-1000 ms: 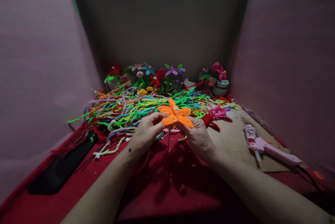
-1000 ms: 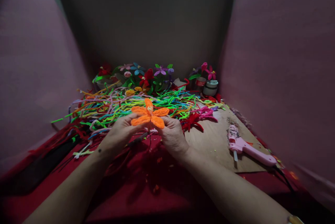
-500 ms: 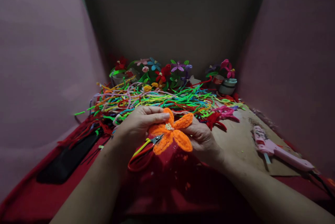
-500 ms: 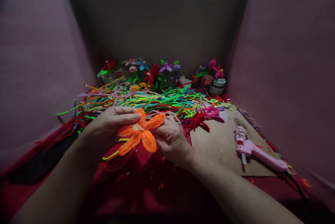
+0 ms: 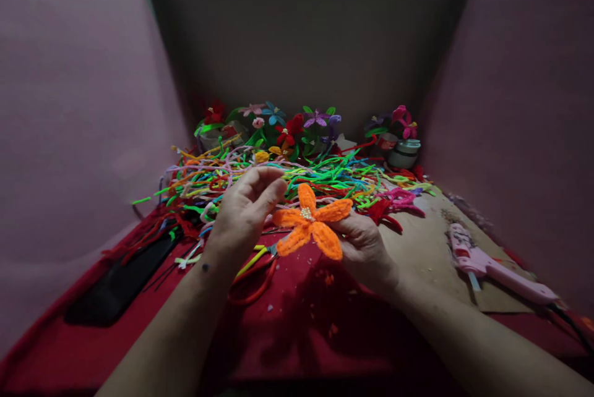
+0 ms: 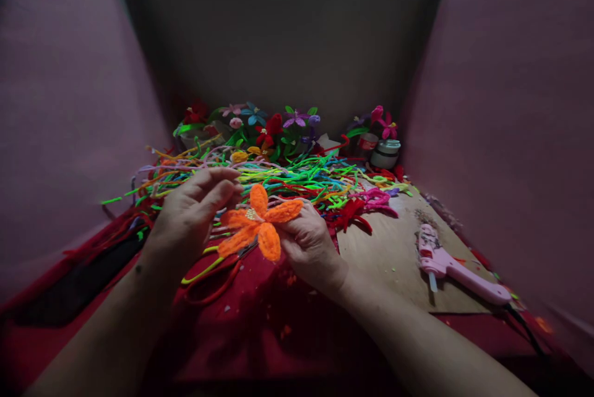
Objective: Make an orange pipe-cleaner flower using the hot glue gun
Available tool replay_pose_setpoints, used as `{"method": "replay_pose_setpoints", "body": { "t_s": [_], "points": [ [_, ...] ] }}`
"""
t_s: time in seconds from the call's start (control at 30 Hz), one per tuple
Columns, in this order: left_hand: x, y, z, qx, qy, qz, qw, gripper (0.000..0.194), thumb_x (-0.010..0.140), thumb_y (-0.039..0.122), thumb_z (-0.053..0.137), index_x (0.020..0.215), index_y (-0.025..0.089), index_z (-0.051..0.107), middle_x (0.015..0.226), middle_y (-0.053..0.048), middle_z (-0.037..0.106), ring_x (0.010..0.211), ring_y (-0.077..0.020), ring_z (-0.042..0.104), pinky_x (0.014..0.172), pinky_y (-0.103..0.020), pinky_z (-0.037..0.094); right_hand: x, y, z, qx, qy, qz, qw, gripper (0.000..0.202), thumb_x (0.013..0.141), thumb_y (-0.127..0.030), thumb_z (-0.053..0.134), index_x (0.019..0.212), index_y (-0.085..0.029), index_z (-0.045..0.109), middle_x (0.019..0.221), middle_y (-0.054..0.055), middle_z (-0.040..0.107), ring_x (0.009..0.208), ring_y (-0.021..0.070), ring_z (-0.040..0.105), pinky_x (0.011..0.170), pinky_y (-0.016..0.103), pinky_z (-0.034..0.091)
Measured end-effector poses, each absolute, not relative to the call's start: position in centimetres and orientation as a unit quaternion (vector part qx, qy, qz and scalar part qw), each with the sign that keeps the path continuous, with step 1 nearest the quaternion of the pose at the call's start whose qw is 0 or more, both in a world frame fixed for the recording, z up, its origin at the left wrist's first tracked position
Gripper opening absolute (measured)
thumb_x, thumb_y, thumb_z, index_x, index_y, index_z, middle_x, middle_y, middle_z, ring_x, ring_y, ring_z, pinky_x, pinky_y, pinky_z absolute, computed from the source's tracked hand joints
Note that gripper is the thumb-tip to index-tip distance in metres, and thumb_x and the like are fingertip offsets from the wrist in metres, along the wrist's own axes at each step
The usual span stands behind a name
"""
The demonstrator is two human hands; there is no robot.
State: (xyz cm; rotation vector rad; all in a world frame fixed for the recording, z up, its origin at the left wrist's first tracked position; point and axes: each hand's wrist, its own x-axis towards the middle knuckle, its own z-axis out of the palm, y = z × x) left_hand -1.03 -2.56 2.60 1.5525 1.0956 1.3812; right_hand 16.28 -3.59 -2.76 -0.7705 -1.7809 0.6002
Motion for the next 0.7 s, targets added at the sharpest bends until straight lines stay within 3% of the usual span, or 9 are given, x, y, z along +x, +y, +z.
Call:
{"method": "replay_pose_setpoints", "body": {
  "t_s": [0.07, 0.13, 0.27, 0.47, 0.7],
  "points": [
    [-1.3, -3.0, 2.6, 0.681, 0.404, 0.535, 0.295, 0.050, 0.080, 0.049, 0.049, 0.119, 0.019, 0.050, 0.111, -0.009, 0.058, 0.092, -0.0192, 0.056, 0.079, -0.028, 0.046, 16.3, -3.5, -2.8, -0.338, -0.728, 0.262, 0.536, 0.028, 0.077, -0.013, 0.056, 0.096, -0.029, 0.070, 0.097, 0.005, 0.068, 0.095, 0.0220, 0.058, 0.086, 0.041, 0.043],
    [-1.4, -3.3, 2.4, 0.774, 0.370, 0.471, 0.207, 0.062, 0.080, 0.056, 0.043, 0.132, 0.022, 0.039, 0.132, -0.010, 0.044, 0.111, -0.0257, 0.047, 0.094, -0.037, 0.038, 16.3, -3.5, -2.8, -0.354, -0.711, 0.271, 0.543, 0.026, 0.075, -0.014, 0.057, 0.091, -0.028, 0.072, 0.091, 0.005, 0.069, 0.091, 0.0220, 0.059, 0.082, 0.039, 0.045],
    [-1.0, -3.1, 1.5, 0.862, 0.353, 0.351, 0.091, 0.071, 0.081, 0.059, 0.036, 0.141, 0.025, 0.021, 0.145, -0.007, 0.025, 0.132, -0.0277, 0.022, 0.108, -0.043, 0.018, 16.4, -3.6, -2.6, -0.358, -0.681, 0.304, 0.562, 0.024, 0.074, -0.014, 0.057, 0.087, -0.027, 0.073, 0.082, 0.004, 0.070, 0.084, 0.0205, 0.059, 0.075, 0.036, 0.047],
    [0.1, -2.9, 0.3, 0.864, 0.353, 0.337, 0.123, 0.078, 0.079, 0.063, 0.032, 0.142, 0.018, 0.018, 0.144, -0.012, 0.026, 0.132, -0.0265, 0.020, 0.109, -0.042, 0.018, 16.3, -3.9, -2.1, -0.338, -0.652, 0.349, 0.582, 0.023, 0.075, -0.016, 0.056, 0.087, -0.026, 0.073, 0.080, 0.003, 0.069, 0.086, 0.0203, 0.059, 0.074, 0.034, 0.048],
    [-0.2, -3.3, 0.9, 0.842, 0.352, 0.368, 0.179, 0.075, 0.080, 0.061, 0.035, 0.140, 0.018, 0.022, 0.144, -0.011, 0.026, 0.131, -0.0271, 0.024, 0.109, -0.041, 0.019, 16.5, -3.3, -2.8, -0.349, -0.680, 0.307, 0.566, 0.025, 0.079, -0.016, 0.053, 0.091, -0.026, 0.072, 0.083, 0.004, 0.069, 0.086, 0.0206, 0.059, 0.078, 0.037, 0.046]
  ]
}}
